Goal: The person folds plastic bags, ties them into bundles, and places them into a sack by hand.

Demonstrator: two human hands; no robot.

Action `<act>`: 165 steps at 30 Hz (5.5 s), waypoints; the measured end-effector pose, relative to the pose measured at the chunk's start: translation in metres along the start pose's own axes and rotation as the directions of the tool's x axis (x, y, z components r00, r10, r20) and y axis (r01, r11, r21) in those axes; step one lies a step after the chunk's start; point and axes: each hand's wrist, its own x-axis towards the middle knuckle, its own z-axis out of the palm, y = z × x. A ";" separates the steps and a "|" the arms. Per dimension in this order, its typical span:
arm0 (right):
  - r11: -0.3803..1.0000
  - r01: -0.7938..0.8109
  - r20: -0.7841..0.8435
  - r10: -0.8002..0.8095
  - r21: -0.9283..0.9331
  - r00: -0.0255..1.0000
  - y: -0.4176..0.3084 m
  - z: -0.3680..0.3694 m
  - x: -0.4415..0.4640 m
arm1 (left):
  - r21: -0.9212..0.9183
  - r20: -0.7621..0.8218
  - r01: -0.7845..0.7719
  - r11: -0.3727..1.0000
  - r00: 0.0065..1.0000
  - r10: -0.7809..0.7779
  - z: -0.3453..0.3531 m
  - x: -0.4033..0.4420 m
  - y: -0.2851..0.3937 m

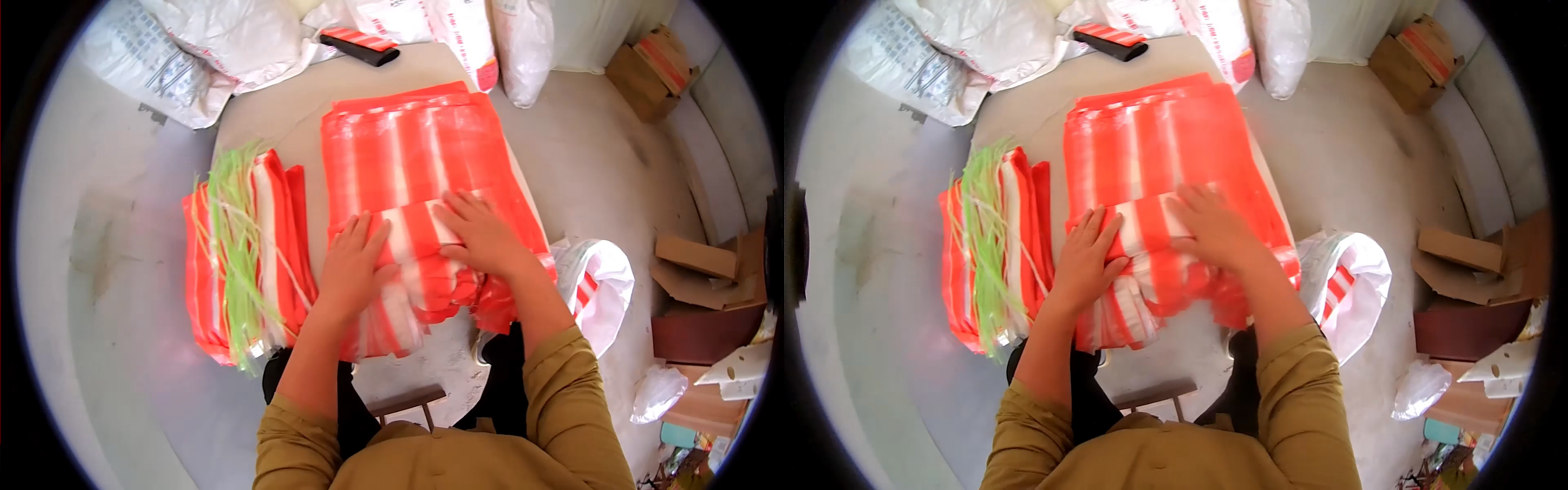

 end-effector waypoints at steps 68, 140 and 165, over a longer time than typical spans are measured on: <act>0.546 0.019 0.053 -0.116 0.837 0.992 0.029 -0.074 -0.026 | -0.641 0.120 -0.038 0.766 0.981 0.149 -0.060 0.003 0.047; 0.708 -0.019 -0.058 0.084 0.706 0.995 -0.075 -0.017 0.003 | -0.716 0.133 0.304 0.628 0.943 -0.305 -0.011 0.008 0.031; 0.930 0.310 -0.407 -0.209 0.199 0.889 -0.062 0.014 0.008 | -0.701 0.099 0.233 0.674 0.968 -0.231 -0.010 0.005 0.032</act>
